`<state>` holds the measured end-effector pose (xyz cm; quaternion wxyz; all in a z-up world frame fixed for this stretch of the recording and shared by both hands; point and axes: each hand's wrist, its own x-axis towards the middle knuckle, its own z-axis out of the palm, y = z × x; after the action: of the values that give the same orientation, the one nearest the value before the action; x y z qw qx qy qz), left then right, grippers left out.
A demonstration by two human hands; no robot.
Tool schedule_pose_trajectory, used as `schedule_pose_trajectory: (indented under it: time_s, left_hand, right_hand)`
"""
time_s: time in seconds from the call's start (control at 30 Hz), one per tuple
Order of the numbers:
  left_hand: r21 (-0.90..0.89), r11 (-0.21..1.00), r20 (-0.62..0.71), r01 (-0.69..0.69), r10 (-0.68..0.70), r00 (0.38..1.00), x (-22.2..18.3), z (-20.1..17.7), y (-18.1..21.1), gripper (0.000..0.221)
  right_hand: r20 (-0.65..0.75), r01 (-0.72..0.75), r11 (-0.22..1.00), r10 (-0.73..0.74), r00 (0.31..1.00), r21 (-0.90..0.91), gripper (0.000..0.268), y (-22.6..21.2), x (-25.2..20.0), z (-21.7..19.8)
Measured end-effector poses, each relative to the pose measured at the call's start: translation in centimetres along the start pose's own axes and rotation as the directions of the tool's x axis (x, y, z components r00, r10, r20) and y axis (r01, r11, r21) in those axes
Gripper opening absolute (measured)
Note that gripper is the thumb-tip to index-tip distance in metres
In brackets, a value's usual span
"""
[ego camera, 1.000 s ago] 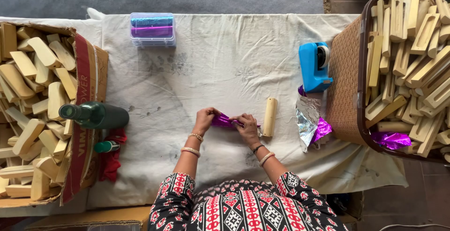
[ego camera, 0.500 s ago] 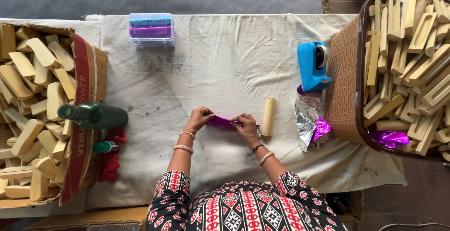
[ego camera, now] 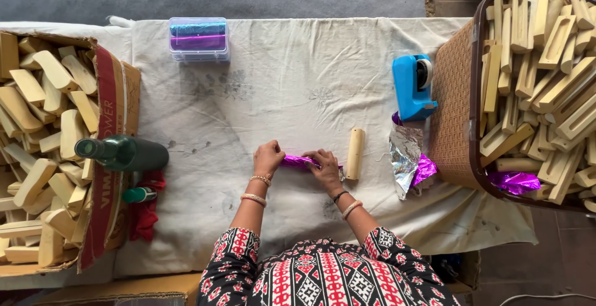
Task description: Wrapping cylindrical wooden components in metallic foil.
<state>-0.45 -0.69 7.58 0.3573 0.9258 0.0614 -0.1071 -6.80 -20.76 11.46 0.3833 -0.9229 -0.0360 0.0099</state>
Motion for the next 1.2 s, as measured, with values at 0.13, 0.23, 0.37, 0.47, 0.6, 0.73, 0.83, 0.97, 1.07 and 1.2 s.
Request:
schedule_pose_trajectory:
  time_s: [0.13,0.23,0.37,0.47,0.6,0.73,0.83,0.97,1.07,1.2]
  left_hand:
    - [-0.041,0.995,0.007,0.086,-0.086,0.996,0.3,0.8,-0.8,0.013]
    - [-0.058,0.989,0.003,0.136,-0.136,0.991,0.5,1.2,-1.1,0.013]
    - [-0.045,0.981,0.027,0.187,-0.186,0.982,0.2,0.3,-0.6,0.017]
    - [0.01,0.99,-0.012,0.141,-0.141,0.99,-0.2,-0.1,-1.5,0.018]
    - [0.12,0.98,-0.239,-0.158,0.183,0.954,-2.2,-1.8,-1.0,0.011]
    - [0.103,0.852,-0.225,-0.514,0.523,0.822,-5.4,-2.8,1.1,0.018]
    - [0.108,0.694,-0.069,-0.712,0.719,0.691,-6.1,-1.7,1.0,0.033]
    - [0.255,0.678,0.009,-0.689,0.711,0.703,-5.9,-0.7,-0.9,0.039]
    - [0.271,0.705,0.011,-0.656,0.679,0.734,-5.6,-0.8,-1.3,0.04]
    - [0.286,0.735,0.018,-0.614,0.637,0.771,-5.8,-1.6,0.1,0.039]
  right_hand:
    - [0.058,0.021,0.994,-0.014,0.998,-0.106,0.034,1.4,-0.1,0.9]
    - [0.073,0.033,0.985,-0.021,0.997,-0.167,0.04,2.8,-0.1,2.0]
    - [0.069,0.028,0.987,-0.017,0.997,-0.161,0.036,3.1,0.1,2.1]
    - [0.051,0.032,0.989,-0.025,0.998,-0.145,0.031,3.6,0.0,2.6]
    - [0.07,-0.004,0.993,0.012,0.998,-0.122,0.029,2.6,0.1,1.9]
    - [0.078,0.013,0.993,-0.004,0.997,-0.115,0.034,2.5,-0.2,1.7]
    - [0.055,-0.012,0.995,0.018,0.998,-0.099,0.024,3.0,0.0,2.0]
    - [0.062,0.004,0.996,0.001,0.998,-0.09,0.032,2.1,0.0,1.3]
    - [0.061,0.0,0.999,0.002,0.998,-0.033,0.031,2.1,0.4,1.1]
    - [0.098,-0.011,0.983,-0.007,0.995,0.182,0.028,3.3,0.8,0.5]
